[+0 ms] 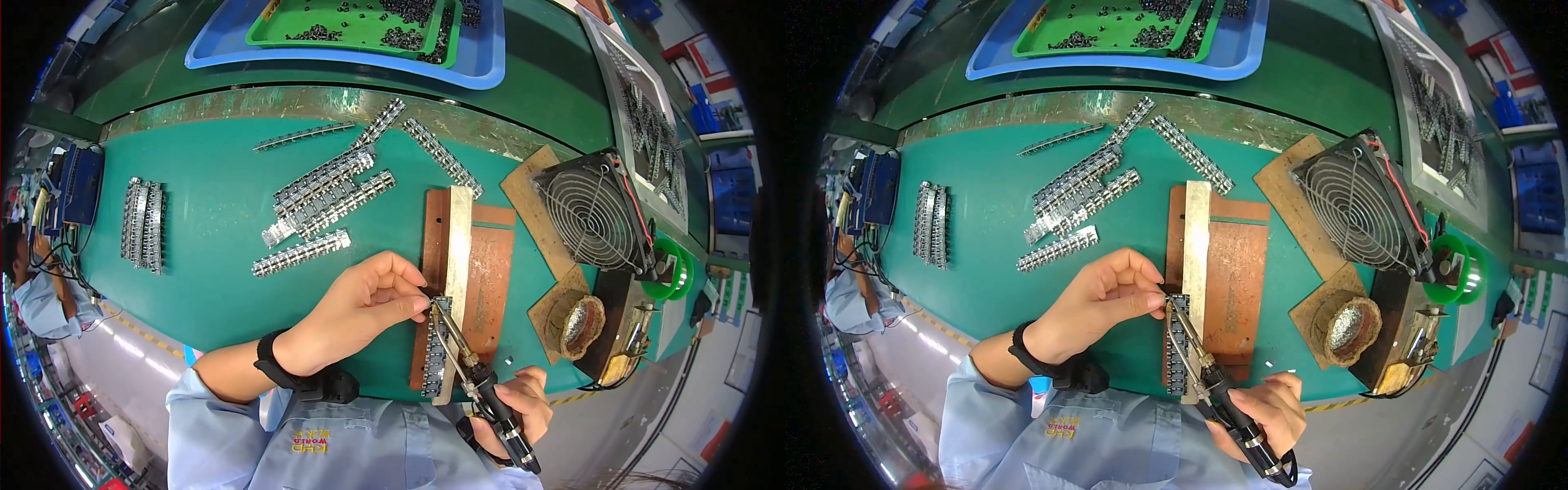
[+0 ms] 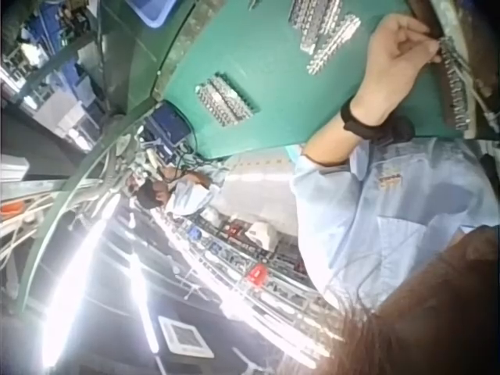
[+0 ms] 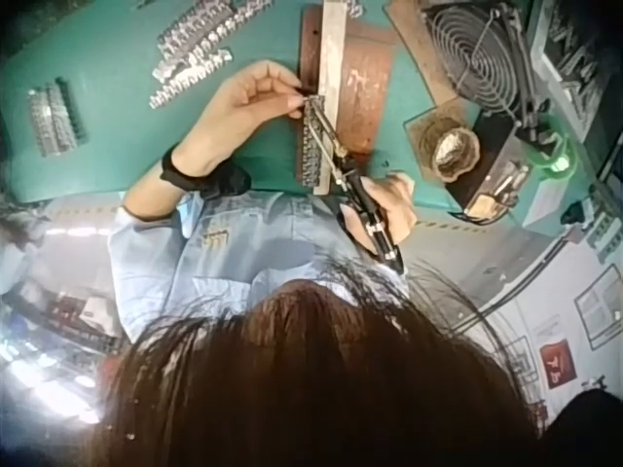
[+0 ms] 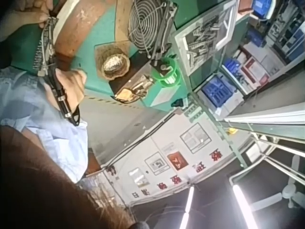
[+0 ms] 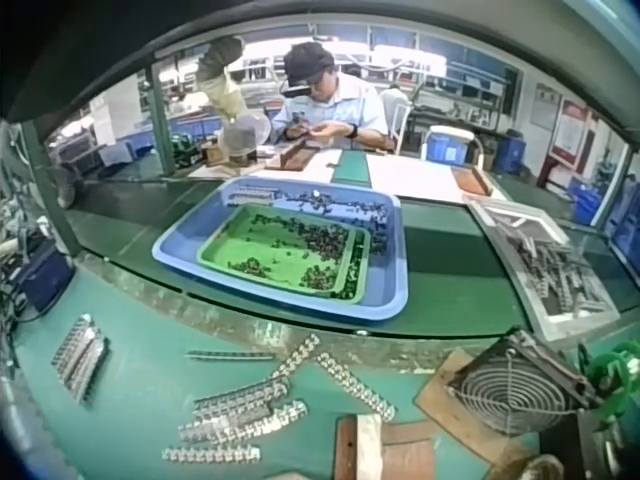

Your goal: The person picks up a small component by hand, places it onto a metal strip, and solders it using a soldering iron. They repeat this process for several components, then use a pair of pliers to trim the excess metal from the strip.

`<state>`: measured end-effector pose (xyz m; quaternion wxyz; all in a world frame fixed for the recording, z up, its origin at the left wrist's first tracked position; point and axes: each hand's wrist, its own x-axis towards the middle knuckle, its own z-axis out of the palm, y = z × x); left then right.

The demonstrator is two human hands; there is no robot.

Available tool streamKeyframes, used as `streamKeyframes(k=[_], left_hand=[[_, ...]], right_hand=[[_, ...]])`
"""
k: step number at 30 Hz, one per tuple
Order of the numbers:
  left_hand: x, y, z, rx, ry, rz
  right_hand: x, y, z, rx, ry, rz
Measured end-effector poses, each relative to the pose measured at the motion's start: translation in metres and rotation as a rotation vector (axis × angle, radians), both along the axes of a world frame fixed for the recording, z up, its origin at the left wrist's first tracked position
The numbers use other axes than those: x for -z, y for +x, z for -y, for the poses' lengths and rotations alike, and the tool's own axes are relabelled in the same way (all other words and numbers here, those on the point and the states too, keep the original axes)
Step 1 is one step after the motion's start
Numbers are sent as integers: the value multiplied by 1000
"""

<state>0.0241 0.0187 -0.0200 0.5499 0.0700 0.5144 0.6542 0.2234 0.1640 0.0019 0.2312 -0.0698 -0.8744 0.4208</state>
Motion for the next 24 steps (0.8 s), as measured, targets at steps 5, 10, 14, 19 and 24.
streamKeyframes(k=[5,10,14,19,24], left_hand=[[-1,1,0,-5,-4,11],[1,2,0,1,4,-23],[0,4,0,-18,3,-24],[1,4,0,-16,15,-30],[3,4,1,-24,23,-43]], right_hand=[[2,5,1,30,-1,-52],[0,4,0,-1,5,-4],[-3,5,0,-17,16,28],[-6,5,1,-18,39,63],[-8,3,3,-37,72,91]])
